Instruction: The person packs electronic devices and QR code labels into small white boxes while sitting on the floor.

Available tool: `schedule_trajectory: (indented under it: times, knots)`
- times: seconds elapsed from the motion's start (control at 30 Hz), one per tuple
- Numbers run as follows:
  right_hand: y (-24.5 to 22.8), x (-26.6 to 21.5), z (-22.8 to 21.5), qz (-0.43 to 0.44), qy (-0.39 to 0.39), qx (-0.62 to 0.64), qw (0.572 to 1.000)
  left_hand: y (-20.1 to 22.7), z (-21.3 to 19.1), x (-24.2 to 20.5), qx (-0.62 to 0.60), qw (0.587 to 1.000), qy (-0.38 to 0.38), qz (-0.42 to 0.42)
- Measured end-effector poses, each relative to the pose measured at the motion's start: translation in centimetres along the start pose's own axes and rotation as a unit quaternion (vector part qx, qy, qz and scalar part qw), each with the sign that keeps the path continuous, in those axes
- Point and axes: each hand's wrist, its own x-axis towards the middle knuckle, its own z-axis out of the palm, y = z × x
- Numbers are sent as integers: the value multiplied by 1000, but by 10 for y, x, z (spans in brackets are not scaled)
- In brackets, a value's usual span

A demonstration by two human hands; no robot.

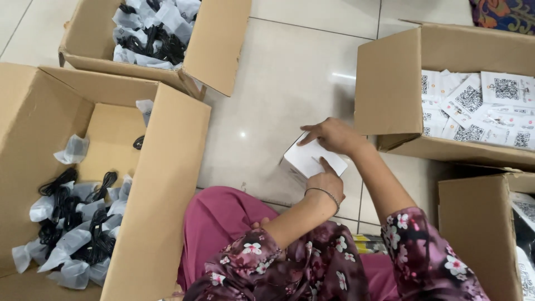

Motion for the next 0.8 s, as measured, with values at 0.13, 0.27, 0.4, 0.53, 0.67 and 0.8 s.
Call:
schedule_trajectory:
  times: [0.13,0.27,0.4,0.53,0.67,0.8]
  knots:
    - [-11,-6,22,41,-1,70,997,-31,-62,-23,-95,993,19,70]
    - [1,-31,44,-7,192,231,954,-73,-118,-55,23,989,70,126]
    - [2,-66,71,99,329,351,871,-98,-103,-29,66,963,172,196]
    - [-49,-83,62,110,268,197,937,-88,-129,-31,95,976,104,164]
    - [-66,-70,51,253,127,18,959,-82,-135,-28,121,978,62,155]
    - [-75,-57,21,325,-79,-57,941,-83,-142,-41,121,981,45,148]
